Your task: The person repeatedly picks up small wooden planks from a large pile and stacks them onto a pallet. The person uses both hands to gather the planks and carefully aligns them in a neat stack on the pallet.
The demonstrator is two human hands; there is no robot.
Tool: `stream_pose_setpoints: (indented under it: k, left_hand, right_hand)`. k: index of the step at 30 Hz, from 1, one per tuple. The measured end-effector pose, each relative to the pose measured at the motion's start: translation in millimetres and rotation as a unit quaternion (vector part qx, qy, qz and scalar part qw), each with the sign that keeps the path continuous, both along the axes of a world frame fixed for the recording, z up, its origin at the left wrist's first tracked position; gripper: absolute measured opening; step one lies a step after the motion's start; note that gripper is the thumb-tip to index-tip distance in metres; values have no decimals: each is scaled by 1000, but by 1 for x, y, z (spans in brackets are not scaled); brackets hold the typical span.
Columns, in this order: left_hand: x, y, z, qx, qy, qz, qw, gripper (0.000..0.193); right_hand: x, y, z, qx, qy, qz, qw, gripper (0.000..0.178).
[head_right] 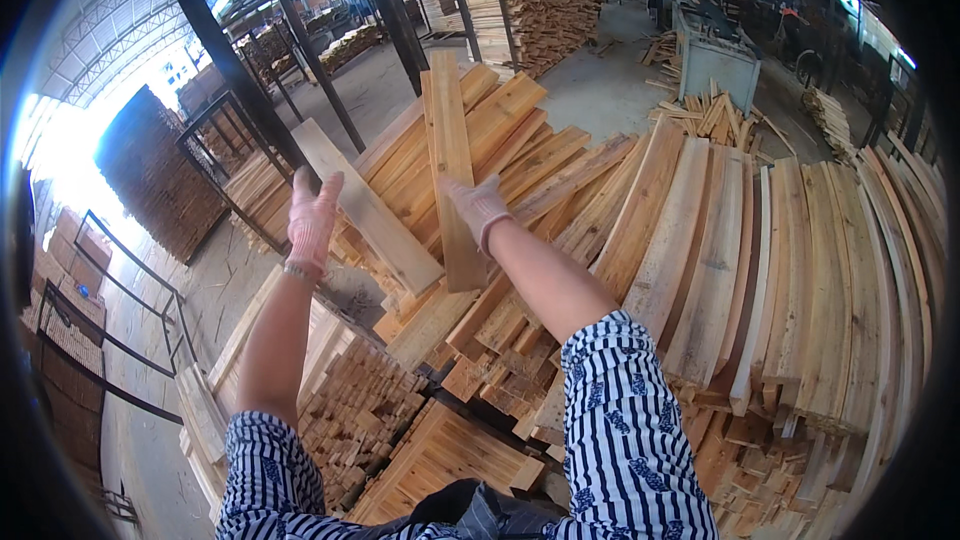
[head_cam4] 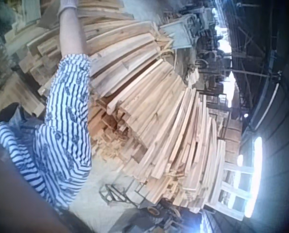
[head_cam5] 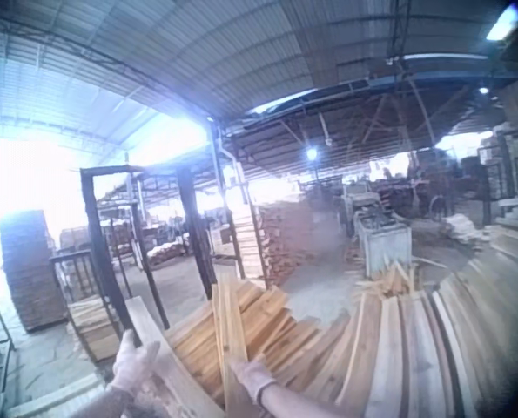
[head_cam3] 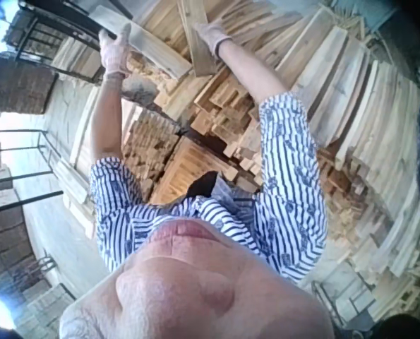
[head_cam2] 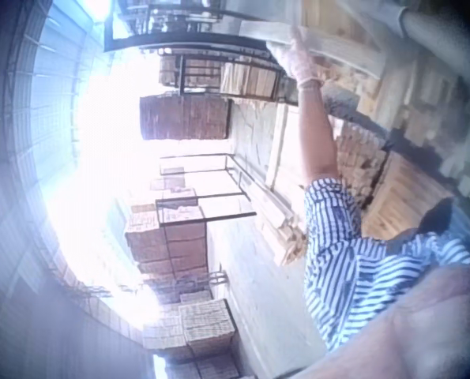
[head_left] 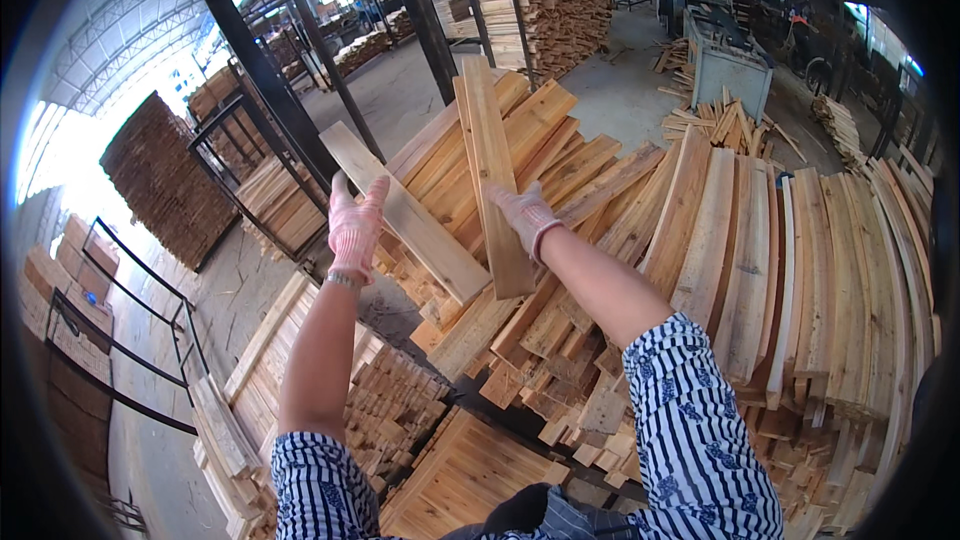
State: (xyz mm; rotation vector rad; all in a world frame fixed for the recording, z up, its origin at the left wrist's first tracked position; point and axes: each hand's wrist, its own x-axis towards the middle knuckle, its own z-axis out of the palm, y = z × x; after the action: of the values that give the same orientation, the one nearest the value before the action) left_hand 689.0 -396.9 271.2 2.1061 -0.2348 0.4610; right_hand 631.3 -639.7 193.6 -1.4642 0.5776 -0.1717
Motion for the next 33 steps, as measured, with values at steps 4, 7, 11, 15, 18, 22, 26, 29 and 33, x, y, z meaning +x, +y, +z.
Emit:
stream_pose_setpoints:
  k: [4, 7, 11, 15, 18, 22, 26, 29, 33]
  left_hand:
    - [76, 8, -60, -12, 226, 59, 972, 121]
    - [55, -9, -58, 23, 111, 64, 991, 92]
    - [37, -32, -26, -137, 166, -158, 964, 67]
    - [-19, -74, -59, 353, 63, -94, 929, 101]
    - [-13, -56, -34, 348, 117, -262, 893, 87]
    - [49, -27, 5, 155, 40, -200, 967, 76]
    - [100, -32, 10, 252, 79, -17, 964, 93]
    - [158, -9, -46, 285, 116, -95, 947, 89]
    - [143, -27, -40, 245, 191, -160, 937, 76]
  right_hand:
    - [6, 15, -19, -39, -8, -1, 999, 116]
    - [2, 19, -24, -87, 47, 6, 995, 102]
    - [3, 22, -12, -62, -2, -8, 998, 90]
    - [1, 15, -8, -25, -25, -27, 999, 91]
    - [11, -5, -18, 3, 16, -16, 1000, 94]
    - [6, -1, -7, -37, 14, -31, 999, 93]
    - [-15, 12, -12, -44, -44, -1, 998, 84]
    - [-1, 24, -37, -95, -97, -8, 991, 84]
    - [-2, 15, -17, -100, 39, 3, 994, 94]
